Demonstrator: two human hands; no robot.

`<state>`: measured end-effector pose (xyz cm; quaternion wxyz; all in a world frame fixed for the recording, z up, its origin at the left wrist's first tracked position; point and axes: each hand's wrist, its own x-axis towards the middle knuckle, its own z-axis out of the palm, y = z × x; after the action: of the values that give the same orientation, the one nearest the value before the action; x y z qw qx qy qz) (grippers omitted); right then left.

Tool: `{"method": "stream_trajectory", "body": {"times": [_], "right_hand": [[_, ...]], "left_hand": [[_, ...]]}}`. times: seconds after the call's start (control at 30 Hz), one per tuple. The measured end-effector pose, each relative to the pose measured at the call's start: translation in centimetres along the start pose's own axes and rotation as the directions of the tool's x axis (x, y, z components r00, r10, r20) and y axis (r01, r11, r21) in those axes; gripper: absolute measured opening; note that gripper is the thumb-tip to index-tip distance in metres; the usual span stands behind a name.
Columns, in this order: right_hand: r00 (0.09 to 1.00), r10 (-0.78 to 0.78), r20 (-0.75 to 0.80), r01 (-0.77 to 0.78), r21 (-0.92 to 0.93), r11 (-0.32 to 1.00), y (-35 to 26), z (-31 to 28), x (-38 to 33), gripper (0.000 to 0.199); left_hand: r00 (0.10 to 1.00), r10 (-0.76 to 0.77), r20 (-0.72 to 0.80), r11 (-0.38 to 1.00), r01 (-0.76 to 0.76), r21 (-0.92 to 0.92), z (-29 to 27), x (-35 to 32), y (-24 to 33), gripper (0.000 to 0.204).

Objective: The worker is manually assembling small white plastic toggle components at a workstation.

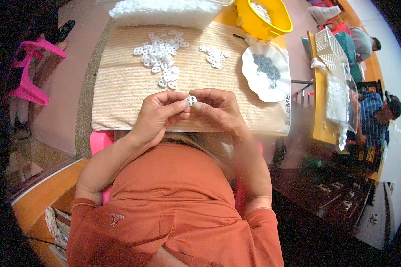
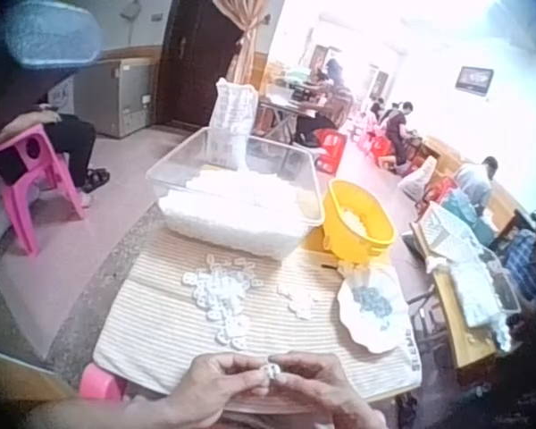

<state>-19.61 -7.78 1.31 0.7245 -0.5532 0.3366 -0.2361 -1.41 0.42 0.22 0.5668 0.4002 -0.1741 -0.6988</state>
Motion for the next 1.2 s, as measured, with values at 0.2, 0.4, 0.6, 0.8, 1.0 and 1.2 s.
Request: {"method": "stream_trajectory", "body": {"times": [0.2,0.4,0.6,0.8,1.0,1.2], "right_hand": [[1.000,-0.025,0.003,0.025,0.047,0.999,0.5,0.1,0.1,0.031],[1.000,0.009,0.014,-0.010,0.049,0.999,0.2,-0.1,0.1,0.030],[0.998,0.064,0.027,-0.067,0.139,0.988,0.1,-0.2,0.0,0.030],[0.996,0.077,0.037,-0.082,0.146,0.986,0.1,-0.3,0.0,0.031],[0.995,0.088,0.041,-0.093,0.159,0.983,0.0,-0.1,0.1,0.030],[0.997,0.082,0.008,-0.083,0.152,0.985,0.4,-0.3,-0.1,0.028]], "left_hand": [[1.000,-0.009,-0.002,0.999,0.009,-0.030,-0.1,0.0,0.0,0.014],[0.998,-0.062,-0.010,0.996,0.061,-0.062,0.1,-0.2,0.6,0.015],[0.995,-0.100,-0.026,0.991,0.098,-0.089,0.3,-0.2,1.1,0.017],[0.990,-0.137,-0.032,0.987,0.133,-0.094,0.3,-0.1,1.4,0.018],[0.991,-0.136,-0.018,0.987,0.134,-0.087,0.0,-0.1,1.3,0.018],[0.989,-0.149,-0.026,0.986,0.146,-0.083,0.1,0.0,1.3,0.018]]}}
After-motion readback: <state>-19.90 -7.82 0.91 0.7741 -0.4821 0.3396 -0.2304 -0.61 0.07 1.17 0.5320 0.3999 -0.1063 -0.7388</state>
